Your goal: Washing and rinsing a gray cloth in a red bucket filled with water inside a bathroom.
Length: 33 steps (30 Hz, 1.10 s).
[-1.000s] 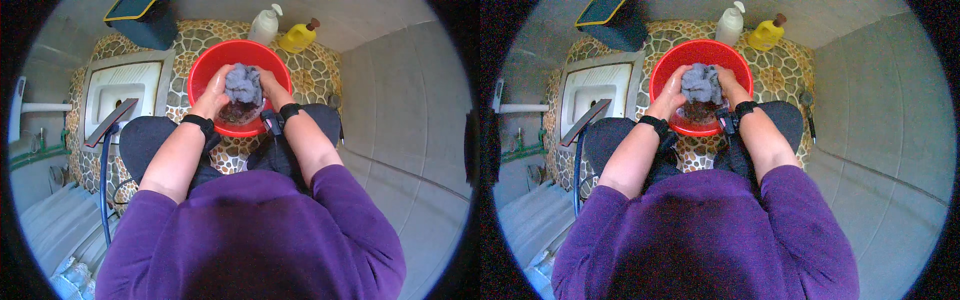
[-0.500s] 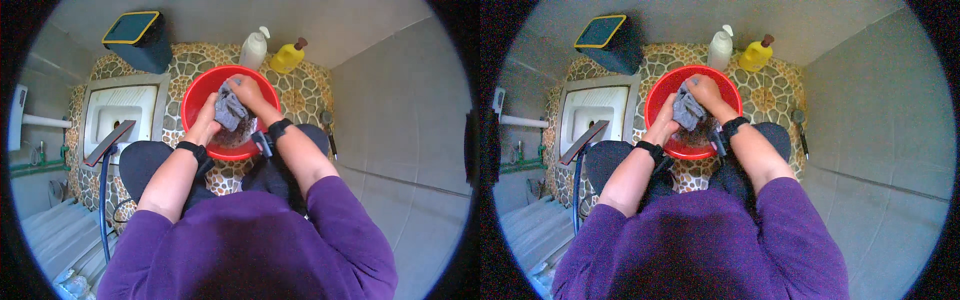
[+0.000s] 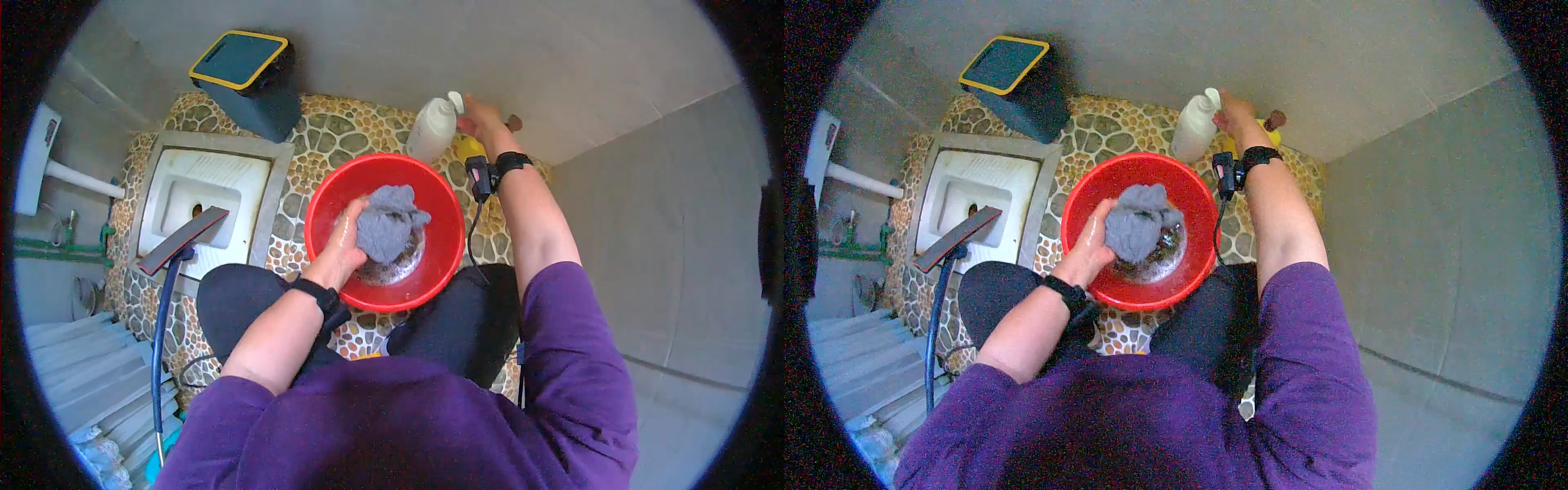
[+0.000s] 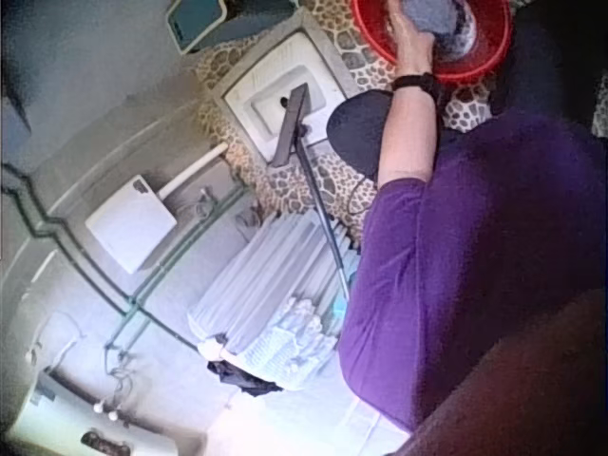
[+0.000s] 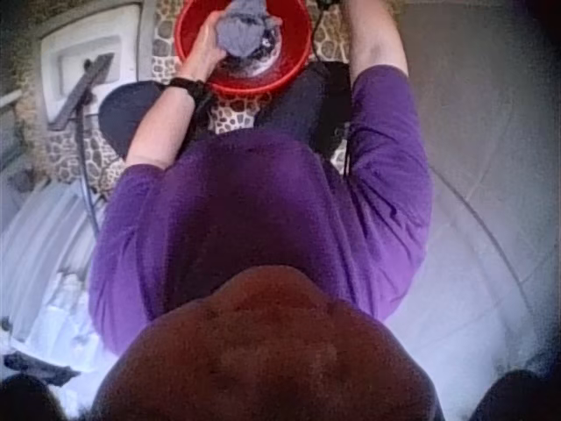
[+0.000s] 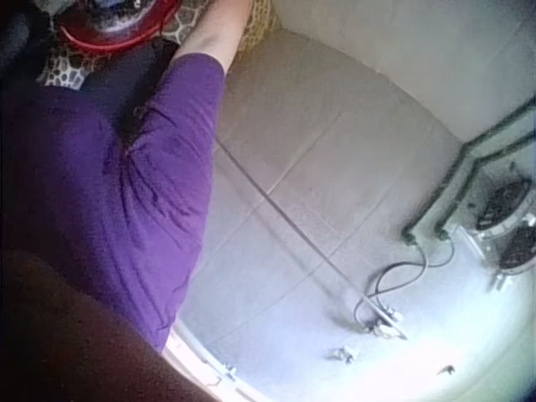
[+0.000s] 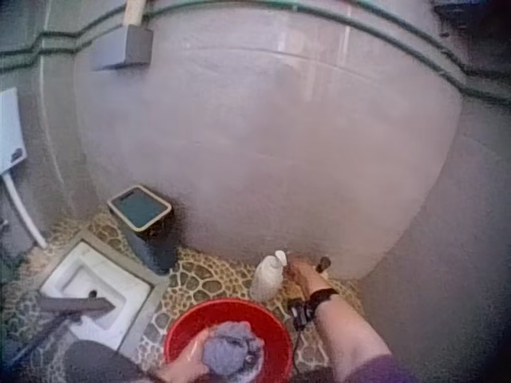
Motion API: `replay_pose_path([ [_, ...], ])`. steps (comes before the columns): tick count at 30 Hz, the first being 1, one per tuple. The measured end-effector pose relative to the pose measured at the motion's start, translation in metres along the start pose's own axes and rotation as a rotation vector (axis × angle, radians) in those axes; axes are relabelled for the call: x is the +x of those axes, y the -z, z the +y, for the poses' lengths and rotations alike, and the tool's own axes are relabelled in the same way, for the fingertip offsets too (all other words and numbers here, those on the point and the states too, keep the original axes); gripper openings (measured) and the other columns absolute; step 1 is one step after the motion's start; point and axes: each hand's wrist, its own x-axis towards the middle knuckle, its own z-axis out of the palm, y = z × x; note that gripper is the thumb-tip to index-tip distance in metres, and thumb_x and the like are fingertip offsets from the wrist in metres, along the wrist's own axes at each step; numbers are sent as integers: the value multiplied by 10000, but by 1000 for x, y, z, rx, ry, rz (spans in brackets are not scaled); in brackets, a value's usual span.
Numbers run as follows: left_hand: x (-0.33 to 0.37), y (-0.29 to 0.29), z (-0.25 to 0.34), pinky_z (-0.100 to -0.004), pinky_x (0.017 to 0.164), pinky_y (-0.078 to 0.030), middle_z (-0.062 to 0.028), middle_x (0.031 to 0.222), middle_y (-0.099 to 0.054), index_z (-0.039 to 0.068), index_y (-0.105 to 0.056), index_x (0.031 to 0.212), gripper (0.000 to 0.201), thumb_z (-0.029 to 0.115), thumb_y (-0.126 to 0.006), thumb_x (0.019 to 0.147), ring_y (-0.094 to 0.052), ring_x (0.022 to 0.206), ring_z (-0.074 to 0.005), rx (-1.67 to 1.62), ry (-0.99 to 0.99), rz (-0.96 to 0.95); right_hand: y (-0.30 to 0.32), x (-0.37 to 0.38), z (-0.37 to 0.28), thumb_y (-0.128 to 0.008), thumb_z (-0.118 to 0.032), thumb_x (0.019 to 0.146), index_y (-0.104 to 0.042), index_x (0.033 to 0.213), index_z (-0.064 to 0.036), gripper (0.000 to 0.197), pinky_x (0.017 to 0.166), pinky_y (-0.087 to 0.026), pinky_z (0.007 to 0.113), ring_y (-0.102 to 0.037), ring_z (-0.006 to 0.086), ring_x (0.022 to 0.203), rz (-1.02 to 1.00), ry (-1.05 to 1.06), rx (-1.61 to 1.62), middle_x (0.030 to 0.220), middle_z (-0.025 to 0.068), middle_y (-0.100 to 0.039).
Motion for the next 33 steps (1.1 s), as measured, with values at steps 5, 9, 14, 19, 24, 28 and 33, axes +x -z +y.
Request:
replay_pose_path([
  [5,0,-6,-3,-395,879,-420,-115,1080,-565,59,-521,1098,367,283,-508,808,-550,979,-260,72,30,49,-8,42,9,-614,-363,771,-511,865,-15,376,459,-494,278,-516,194,508,-49,-70,225,677,98,-507],
  [9,5,-2,0,-400,883,-416,-113,1077,-567,54,-521,1098,370,282,-514,807,-550,978,-261,76,94,135,-7,64,17,-607,-255,790,-526,885,-62,230,466,-490,226,-530,148,573,-273,-174,507,758,83,-520],
  [14,6,-14,1,-391,899,-404,-110,1081,-568,51,-518,1104,375,275,-523,804,-551,975,-260,12,136,121,-5,78,25,-625,-204,781,-519,867,-41,213,450,-484,209,-526,129,551,-331,-198,452,736,58,-536],
  [19,5,-28,4,-386,907,-398,-111,1085,-566,47,-517,1103,370,268,-520,807,-548,983,-258,23,140,122,-8,80,34,-641,-213,768,-521,874,-56,224,437,-475,199,-520,123,557,-294,-156,436,736,57,-531],
  [24,0,-27,8,-388,903,-402,-115,1076,-570,37,-521,1087,358,261,-521,807,-552,976,-261,31,90,127,-17,69,31,-636,-233,774,-529,851,-60,217,416,-456,214,-512,139,553,-271,-171,539,712,58,-530],
  [28,0,-22,8,-397,883,-424,-122,1050,-580,33,-522,1074,341,243,-524,805,-565,949,-260,37,103,107,11,85,24,-629,-251,782,-535,815,-32,241,392,-447,260,-512,162,503,-387,-212,489,677,64,-538],
  [33,-3,-1,7,-397,864,-438,-123,1024,-588,30,-525,1065,328,235,-521,808,-575,924,-257,33,101,149,-9,72,36,-624,-241,787,-541,819,-58,204,415,-465,239,-519,145,512,-350,-230,514,680,51,-543],
])
